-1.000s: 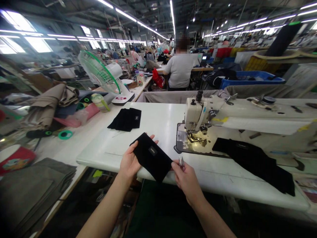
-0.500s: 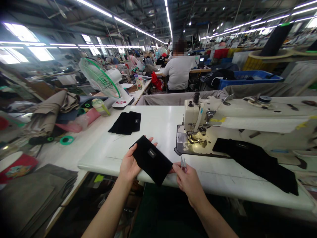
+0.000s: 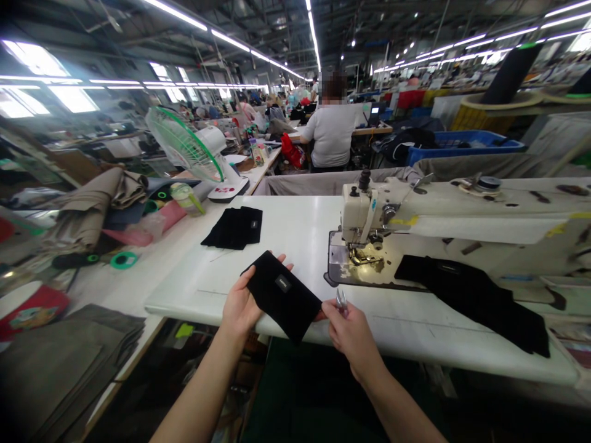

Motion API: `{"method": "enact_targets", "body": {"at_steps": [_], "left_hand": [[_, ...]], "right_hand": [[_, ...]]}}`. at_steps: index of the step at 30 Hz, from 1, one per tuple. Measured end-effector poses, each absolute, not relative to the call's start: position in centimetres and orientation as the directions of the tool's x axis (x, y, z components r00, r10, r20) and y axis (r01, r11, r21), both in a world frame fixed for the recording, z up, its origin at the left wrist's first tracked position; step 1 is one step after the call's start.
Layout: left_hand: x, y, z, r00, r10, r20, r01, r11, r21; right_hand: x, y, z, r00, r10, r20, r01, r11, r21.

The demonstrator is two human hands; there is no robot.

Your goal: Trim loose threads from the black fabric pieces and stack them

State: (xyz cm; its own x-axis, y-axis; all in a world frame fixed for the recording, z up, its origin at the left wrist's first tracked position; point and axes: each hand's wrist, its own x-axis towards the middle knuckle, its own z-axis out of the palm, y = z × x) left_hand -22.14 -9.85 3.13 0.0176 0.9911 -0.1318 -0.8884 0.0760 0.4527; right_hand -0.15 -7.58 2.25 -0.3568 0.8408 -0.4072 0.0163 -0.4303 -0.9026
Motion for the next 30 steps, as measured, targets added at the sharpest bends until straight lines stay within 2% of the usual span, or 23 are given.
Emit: {"method": "enact_targets", "body": {"at_steps": [3, 7, 10, 15, 23, 30], "left_hand": [[-21.9, -9.9, 3.5, -0.018, 0.980, -0.197, -0.891, 0.073, 0.449], [-20.9, -10.2, 4.1, 0.013, 0.973, -0.232, -0.869, 0.126, 0.478], [-19.7, -10.4, 4.3, 0.104, 0.958, -0.267, -0.846, 0.226, 0.483], [-17.8, -10.5, 4.0, 0.241, 0.911, -0.335, -0.809, 0.379, 0.450], [-17.5, -10.1, 3.0, 0.338, 0.869, -0.360, -0.800, 0.467, 0.376], [-17.4, -9.7, 2.6, 0.340, 0.876, -0.342, -0.809, 0.458, 0.369]], "right_hand": [[0.1, -7.3, 1.8, -0.312, 0.877, -0.365, 0.073, -0.361, -0.930], [0.6, -6.5, 1.9, -0.178, 0.979, -0.096, 0.215, -0.056, -0.975], [0.4, -5.9, 2.6, -0.193, 0.981, 0.011, 0.237, 0.057, -0.970], [-0.1, -5.4, 3.8, -0.315, 0.941, -0.122, 0.124, -0.086, -0.989], [0.0, -5.5, 3.7, -0.410, 0.839, -0.357, 0.016, -0.384, -0.923], [0.0, -5.4, 4.1, -0.405, 0.837, -0.368, 0.000, -0.403, -0.915]]}}
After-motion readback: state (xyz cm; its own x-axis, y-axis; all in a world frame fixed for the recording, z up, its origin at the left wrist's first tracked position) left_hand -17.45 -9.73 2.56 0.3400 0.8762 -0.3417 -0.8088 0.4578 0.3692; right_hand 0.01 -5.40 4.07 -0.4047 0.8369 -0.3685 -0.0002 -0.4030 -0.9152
